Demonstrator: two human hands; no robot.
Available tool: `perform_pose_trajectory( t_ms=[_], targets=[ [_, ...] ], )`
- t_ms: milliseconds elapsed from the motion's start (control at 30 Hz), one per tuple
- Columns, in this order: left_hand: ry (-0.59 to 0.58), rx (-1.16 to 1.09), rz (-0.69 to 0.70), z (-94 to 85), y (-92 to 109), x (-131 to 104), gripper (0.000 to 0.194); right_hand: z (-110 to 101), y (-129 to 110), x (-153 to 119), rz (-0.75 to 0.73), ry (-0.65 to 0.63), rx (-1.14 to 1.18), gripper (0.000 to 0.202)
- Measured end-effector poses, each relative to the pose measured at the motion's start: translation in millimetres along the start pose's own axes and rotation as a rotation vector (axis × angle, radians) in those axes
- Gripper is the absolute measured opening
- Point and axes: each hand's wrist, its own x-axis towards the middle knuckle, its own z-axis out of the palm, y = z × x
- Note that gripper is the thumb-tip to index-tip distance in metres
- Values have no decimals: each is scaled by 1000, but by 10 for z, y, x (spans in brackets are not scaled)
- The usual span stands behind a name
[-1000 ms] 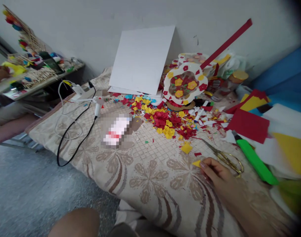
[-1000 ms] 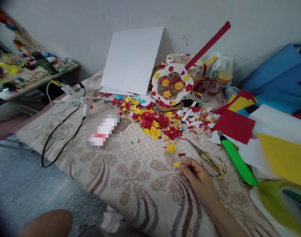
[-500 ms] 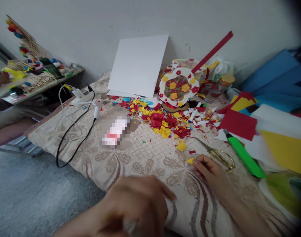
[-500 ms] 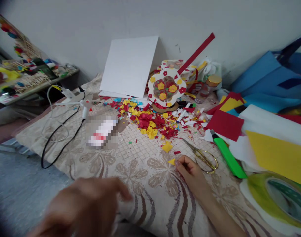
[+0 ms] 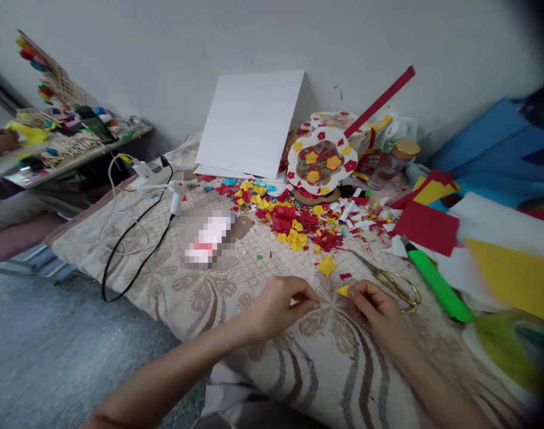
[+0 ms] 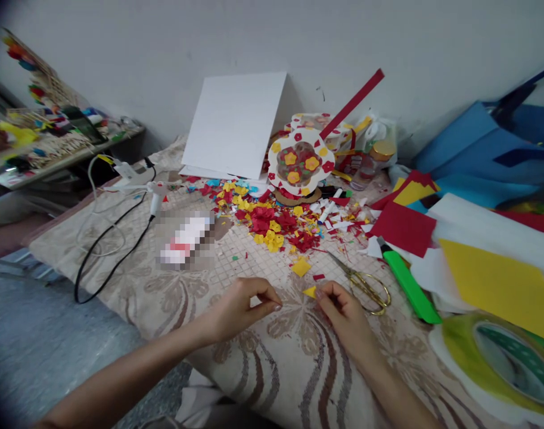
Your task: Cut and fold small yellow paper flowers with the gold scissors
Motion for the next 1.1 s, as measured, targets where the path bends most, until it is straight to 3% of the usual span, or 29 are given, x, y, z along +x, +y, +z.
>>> perform_pose_trajectory(
  t_ms=[200, 467, 800, 1100],
  targets=[
    [-27, 33, -25, 76, -14, 164, 21, -34, -8, 9, -14, 12, 20, 27],
    [29, -2, 97, 142, -79, 377, 19, -101, -56, 88, -28, -10, -12, 25],
    [17, -69, 57, 218, -53, 857, 23, -54, -125, 186, -67, -12, 84, 24],
    [-53, -176, 69, 369, -255, 829, 27, 8, -69, 149, -40, 11, 31, 25]
  ],
)
